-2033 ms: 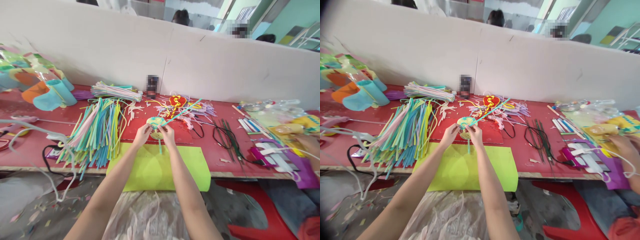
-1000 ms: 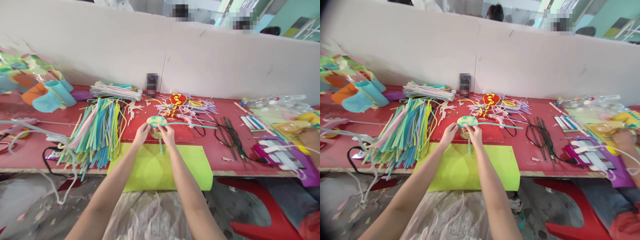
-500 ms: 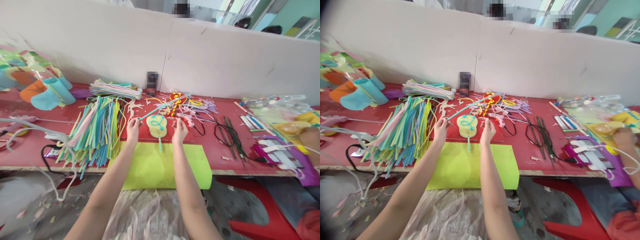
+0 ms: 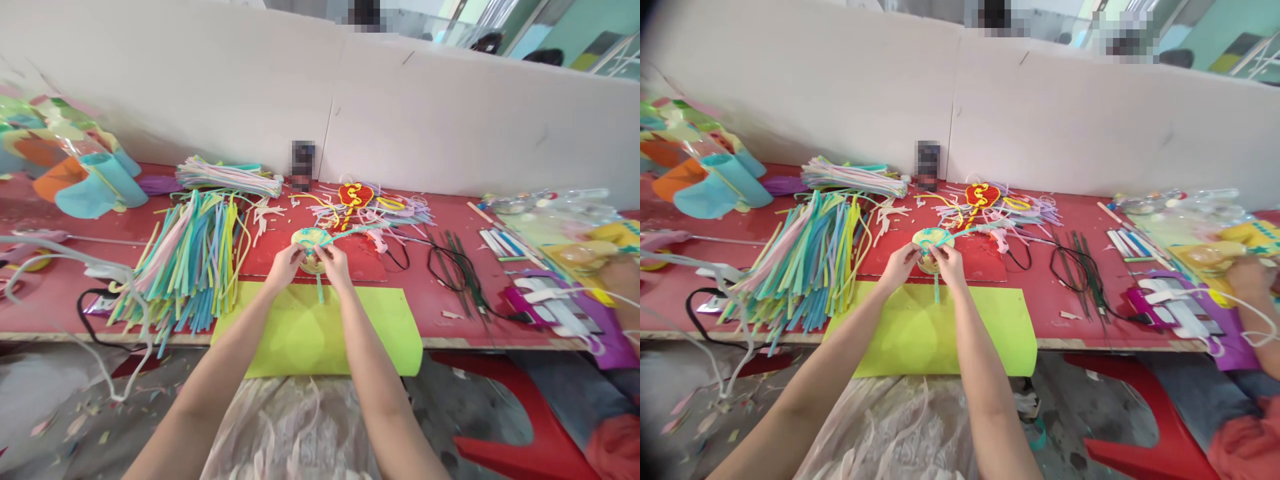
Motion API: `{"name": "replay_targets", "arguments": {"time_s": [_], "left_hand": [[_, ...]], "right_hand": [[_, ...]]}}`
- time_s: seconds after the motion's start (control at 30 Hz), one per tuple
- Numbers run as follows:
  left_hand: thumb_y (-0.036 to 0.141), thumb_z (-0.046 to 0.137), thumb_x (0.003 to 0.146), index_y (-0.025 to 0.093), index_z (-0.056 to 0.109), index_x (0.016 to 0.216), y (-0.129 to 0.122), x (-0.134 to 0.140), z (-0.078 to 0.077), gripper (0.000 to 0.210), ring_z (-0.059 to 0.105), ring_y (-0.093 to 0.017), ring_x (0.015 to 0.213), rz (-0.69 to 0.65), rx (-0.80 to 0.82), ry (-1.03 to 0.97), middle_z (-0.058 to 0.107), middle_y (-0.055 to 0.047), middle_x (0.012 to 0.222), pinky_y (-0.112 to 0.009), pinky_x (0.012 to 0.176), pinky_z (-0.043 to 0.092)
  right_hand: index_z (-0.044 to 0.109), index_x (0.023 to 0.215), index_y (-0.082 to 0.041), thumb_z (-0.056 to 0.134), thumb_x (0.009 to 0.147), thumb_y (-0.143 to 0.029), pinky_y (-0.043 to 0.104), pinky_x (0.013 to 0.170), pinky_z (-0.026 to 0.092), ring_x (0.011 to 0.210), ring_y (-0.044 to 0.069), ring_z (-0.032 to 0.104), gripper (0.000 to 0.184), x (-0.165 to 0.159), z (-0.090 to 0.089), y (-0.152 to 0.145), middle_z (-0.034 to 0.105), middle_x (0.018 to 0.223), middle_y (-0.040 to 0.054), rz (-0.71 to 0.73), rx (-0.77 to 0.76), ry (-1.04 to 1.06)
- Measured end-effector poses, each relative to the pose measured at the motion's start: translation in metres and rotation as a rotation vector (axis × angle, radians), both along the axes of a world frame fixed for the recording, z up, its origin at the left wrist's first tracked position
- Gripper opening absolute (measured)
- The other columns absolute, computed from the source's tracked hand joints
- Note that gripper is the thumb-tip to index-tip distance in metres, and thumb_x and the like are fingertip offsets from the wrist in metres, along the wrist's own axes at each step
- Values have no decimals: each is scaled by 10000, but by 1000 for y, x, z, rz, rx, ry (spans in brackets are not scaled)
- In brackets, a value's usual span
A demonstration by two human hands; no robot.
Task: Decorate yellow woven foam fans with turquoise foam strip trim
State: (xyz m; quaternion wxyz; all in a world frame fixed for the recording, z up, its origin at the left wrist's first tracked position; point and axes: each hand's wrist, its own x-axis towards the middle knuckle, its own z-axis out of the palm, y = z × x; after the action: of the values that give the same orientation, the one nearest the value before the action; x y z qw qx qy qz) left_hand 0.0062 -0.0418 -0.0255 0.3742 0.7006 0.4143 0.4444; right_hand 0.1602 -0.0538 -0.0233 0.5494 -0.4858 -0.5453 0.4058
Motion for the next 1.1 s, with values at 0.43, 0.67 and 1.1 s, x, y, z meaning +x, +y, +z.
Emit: {"name": "replay_targets", "arguments": {"time_s": [0.43, 0.67, 1.1], "left_hand": [[315, 493, 836, 182, 608, 794, 5, -8, -2, 181, 562, -137, 681, -36, -27, -76, 616, -11, 711, -244, 691, 441], [413, 640, 740, 161, 603, 816, 7, 4, -13, 266, 617, -131, 674, 33, -357, -519, 643, -16, 705, -270, 703, 502], [387, 776, 598, 164, 680, 853, 4, 4, -15, 352, 647, -142, 797, 84, -485, -731, 698, -45, 860, -292, 830, 503]], "right_hand": [[659, 725, -184, 596, 746, -529, 265, 630, 500, 621, 158, 616, 352, -3, 2, 0, 662, 648, 19, 16, 0, -23], [694, 790, -184, 636, 717, -508, 305, 677, 549, 687, 184, 656, 337, -17, 0, -2, 705, 737, 29, -104, 1, 77], [715, 826, -204, 622, 745, -474, 300, 720, 555, 812, 186, 655, 297, -24, -2, -3, 696, 914, 43, -46, 83, 51]]}}
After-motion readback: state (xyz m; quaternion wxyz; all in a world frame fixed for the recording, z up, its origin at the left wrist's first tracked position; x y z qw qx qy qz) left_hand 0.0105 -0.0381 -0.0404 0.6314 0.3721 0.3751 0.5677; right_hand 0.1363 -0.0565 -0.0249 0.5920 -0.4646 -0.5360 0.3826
